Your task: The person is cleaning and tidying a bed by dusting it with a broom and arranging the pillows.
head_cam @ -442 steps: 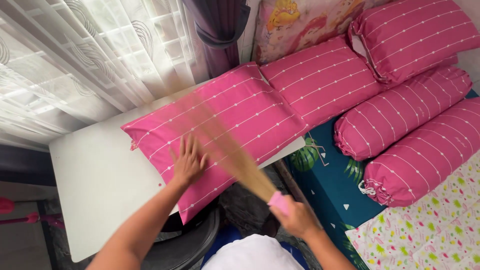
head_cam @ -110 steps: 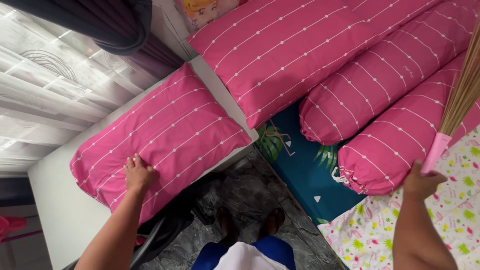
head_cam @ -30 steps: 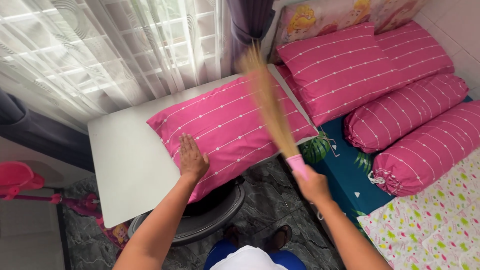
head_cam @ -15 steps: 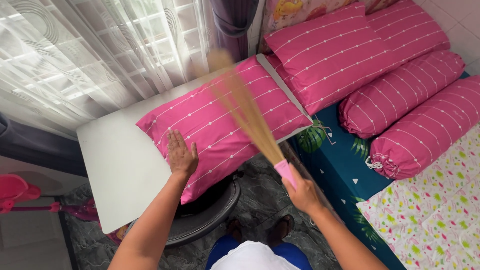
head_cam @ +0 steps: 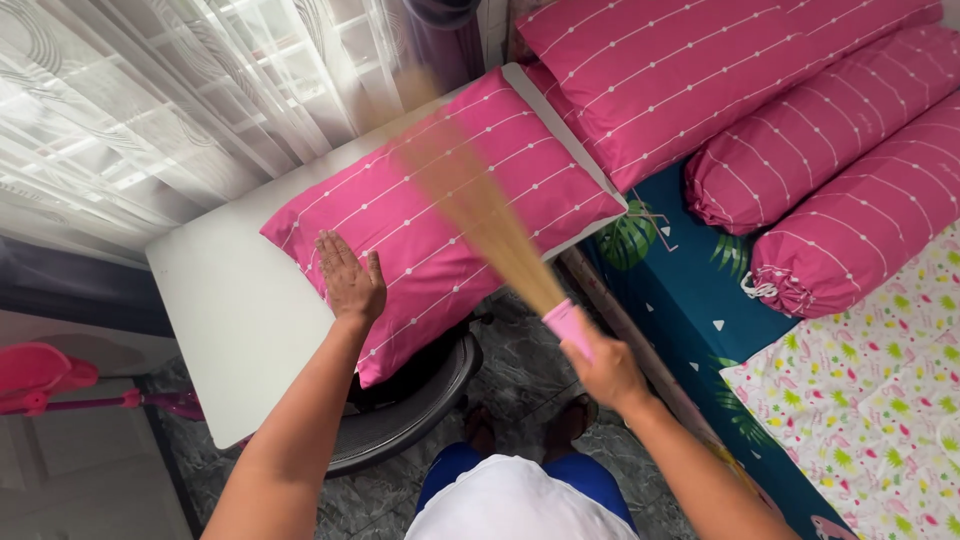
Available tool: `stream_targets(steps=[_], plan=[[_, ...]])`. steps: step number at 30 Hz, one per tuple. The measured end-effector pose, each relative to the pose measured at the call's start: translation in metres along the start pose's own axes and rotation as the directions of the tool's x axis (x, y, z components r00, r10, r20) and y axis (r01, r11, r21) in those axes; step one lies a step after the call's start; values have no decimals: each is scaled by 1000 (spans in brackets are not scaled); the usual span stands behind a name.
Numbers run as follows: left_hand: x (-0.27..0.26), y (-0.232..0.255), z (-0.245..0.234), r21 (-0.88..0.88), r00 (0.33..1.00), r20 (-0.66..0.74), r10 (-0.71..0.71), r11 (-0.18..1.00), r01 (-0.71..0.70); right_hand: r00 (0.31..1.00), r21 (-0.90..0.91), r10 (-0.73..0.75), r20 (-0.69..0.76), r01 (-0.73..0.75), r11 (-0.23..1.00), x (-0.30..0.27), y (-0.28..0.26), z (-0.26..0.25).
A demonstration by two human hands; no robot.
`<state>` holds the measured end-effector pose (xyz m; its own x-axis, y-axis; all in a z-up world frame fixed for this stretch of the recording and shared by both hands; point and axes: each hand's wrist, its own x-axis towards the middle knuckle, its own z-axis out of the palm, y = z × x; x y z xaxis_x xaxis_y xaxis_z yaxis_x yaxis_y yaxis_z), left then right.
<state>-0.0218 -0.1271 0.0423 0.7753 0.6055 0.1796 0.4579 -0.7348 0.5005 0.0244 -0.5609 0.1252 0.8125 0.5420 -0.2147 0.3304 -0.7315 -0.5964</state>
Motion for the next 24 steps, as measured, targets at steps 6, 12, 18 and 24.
stream_targets(steps=[6,12,18,24], plan=[[3,-1,7,101,987,142,-68,993,54,886,-39,-144,-440,141,989,39,38,10],[-1,-36,37,153,951,264,-162,980,124,996,15,15,86,-17,1000,17,4,18],[-6,-62,61,309,958,284,-25,949,-67,964,58,-265,-19,266,962,33,26,-26],[-6,-46,53,188,938,291,-187,973,136,967,-33,-93,-237,88,996,79,58,-26]])
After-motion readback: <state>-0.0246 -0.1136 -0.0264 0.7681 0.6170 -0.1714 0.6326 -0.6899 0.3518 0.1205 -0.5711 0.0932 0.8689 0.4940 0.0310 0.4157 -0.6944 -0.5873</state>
